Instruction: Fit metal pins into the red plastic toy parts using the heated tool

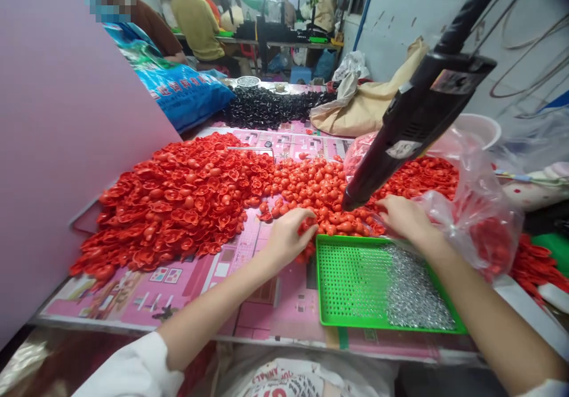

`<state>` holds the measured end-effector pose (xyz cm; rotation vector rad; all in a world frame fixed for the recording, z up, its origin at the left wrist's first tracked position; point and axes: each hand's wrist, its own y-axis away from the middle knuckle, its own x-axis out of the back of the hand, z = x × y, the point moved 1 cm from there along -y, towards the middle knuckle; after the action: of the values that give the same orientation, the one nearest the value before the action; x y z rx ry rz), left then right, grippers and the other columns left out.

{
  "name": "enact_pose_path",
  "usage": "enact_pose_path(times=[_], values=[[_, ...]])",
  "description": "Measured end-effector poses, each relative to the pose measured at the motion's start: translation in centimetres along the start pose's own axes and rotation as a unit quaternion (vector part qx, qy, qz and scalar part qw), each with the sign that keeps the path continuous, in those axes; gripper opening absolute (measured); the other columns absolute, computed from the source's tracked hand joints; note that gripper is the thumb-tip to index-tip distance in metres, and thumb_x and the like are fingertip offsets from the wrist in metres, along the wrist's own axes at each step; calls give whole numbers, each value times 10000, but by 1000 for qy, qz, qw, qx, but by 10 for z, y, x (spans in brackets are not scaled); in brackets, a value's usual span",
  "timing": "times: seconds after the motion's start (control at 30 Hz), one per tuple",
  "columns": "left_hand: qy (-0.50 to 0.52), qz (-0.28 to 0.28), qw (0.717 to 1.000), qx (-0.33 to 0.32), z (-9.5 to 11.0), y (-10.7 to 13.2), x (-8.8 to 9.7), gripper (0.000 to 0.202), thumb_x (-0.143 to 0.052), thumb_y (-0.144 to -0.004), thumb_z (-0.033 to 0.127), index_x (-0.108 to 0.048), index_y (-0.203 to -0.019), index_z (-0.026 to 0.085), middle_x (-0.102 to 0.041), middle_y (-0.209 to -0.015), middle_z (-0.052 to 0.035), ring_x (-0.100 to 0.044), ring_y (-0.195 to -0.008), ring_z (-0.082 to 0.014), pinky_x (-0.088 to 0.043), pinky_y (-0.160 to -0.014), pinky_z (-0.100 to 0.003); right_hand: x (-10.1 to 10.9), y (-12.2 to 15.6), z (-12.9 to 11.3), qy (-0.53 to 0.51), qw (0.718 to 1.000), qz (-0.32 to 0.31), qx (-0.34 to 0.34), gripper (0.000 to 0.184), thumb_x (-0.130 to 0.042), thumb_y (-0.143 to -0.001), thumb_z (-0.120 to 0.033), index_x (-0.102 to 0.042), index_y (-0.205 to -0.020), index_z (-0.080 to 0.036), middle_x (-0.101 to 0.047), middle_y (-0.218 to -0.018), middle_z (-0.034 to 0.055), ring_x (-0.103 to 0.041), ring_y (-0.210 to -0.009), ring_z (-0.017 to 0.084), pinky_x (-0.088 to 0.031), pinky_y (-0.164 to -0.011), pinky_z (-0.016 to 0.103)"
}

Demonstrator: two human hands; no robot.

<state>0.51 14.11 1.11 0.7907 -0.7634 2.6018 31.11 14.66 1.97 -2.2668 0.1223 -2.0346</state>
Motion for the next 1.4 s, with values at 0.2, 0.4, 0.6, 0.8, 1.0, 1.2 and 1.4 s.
enact_pose_path(times=[0.2,0.4,0.6,0.8,1.0,1.2,1.4], values=[[-103,9,994,30,-21,4,13,334,-538,-928,279,-581,-1250,202,-583,-1312,-129,-522,-1195,-269,-390,-1014,-455,5,13,3,-45,995,90,13,89,-638,-766,-252,-665,-823,-189,-722,-834,77,-672,-738,236,-480,-661,335],[-148,-3,983,111,-61,9,54,207,-492,-879,137,-692,-917,177,-643,-949,-108,-551,-962,-271,-403,-915,-423,17,58,-31,-168,961,217,46,141,-622,-859,-306,-641,-963,-213,-727,-881,33,-698,-752,174,-560,-730,309],[-78,-38,986,143,-56,9,64,142,-621,-832,265,-667,-716,198,-625,-793,-50,-574,-786,-203,-463,-736,-299,21,93,-95,-245,928,245,137,300,-629,-859,-128,-650,-1141,-228,-740,-1019,24,-710,-858,160,-577,-792,305],[219,-79,944,234,10,34,39,232,-729,-773,361,-622,-753,156,-725,-892,-75,-659,-673,-147,-507,-563,-232,16,114,-152,-356,889,261,120,446,-666,-788,-11,-630,-1185,-212,-747,-1006,12,-708,-869,137,-589,-789,272],[534,14,773,342,47,56,4,374,-895,-564,199,-673,-864,166,-677,-708,18,-602,-566,-78,-522,-559,-184,3,119,-167,-365,867,294,167,535,-653,-773,35,-618,-1250,-204,-718,-1138,76,-694,-1009,190,-616,-815,332],[562,48,768,304,52,56,1,310,-880,-587,130,-687,-824,182,-716,-762,16,-657,-694,-88,-528,-636,-153,1,124,-163,-482,834,239,124,495,-663,-771,29,-658,-1190,-235,-727,-1128,36,-704,-988,166,-611,-840,300],[567,42,782,255,54,55,2,290,-847,-624,79,-686,-834,198,-713,-815,23,-666,-764,-91,-534,-712,-169,4,120,-161,-590,793,141,65,350,-680,-796,-57,-707,-1076,-265,-746,-1034,26,-713,-946,175,-609,-833,306]])
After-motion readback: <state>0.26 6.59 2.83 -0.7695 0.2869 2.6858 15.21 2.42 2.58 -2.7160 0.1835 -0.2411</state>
